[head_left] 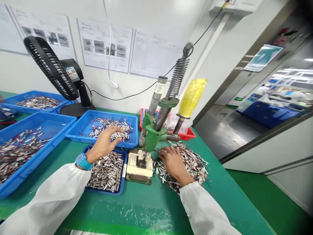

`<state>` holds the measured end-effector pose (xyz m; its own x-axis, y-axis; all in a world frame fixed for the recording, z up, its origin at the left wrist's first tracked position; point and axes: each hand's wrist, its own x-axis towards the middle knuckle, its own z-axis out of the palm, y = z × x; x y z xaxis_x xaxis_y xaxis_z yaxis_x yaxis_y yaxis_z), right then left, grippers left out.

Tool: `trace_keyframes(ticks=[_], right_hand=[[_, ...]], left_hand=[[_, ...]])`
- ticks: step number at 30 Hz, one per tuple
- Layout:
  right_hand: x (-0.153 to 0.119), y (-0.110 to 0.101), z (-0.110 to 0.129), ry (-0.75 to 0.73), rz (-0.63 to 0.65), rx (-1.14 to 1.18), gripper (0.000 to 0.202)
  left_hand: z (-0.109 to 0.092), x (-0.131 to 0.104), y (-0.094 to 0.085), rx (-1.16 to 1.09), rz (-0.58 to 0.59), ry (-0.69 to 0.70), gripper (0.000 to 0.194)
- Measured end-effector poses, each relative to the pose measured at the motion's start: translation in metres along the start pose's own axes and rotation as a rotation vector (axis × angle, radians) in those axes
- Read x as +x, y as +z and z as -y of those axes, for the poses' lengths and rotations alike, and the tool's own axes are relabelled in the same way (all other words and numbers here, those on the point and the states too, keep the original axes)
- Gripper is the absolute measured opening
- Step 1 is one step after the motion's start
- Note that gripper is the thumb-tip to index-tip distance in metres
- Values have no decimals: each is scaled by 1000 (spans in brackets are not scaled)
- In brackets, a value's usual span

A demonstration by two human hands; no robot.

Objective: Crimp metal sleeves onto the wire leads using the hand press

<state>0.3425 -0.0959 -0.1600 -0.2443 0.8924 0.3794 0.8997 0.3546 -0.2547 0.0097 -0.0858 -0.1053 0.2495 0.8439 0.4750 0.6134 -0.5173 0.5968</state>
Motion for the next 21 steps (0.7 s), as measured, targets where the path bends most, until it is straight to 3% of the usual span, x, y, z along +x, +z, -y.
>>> trace_keyframes(ticks=[4,6,9,13,17,21], right_hand=[[-6,6,10,71,-198,159,22],[-12,8,22,147,-301,222,30],[-22,9,46,285,-393,485,36],[-36,9,75,454,-415,881,43],[-49,11,99,505,-420,1003,41],[-54,16,118,491,-462,959,35]], left_hand=[[10,-14,-1,269,365,11,19],[7,-19,7,461,468,12,23],[-1,-22,19,601,489,22,28],[-5,-20,28,641,501,68,29],[-6,-21,32,670,514,108,26],[-8,-25,33,695,522,136,23]])
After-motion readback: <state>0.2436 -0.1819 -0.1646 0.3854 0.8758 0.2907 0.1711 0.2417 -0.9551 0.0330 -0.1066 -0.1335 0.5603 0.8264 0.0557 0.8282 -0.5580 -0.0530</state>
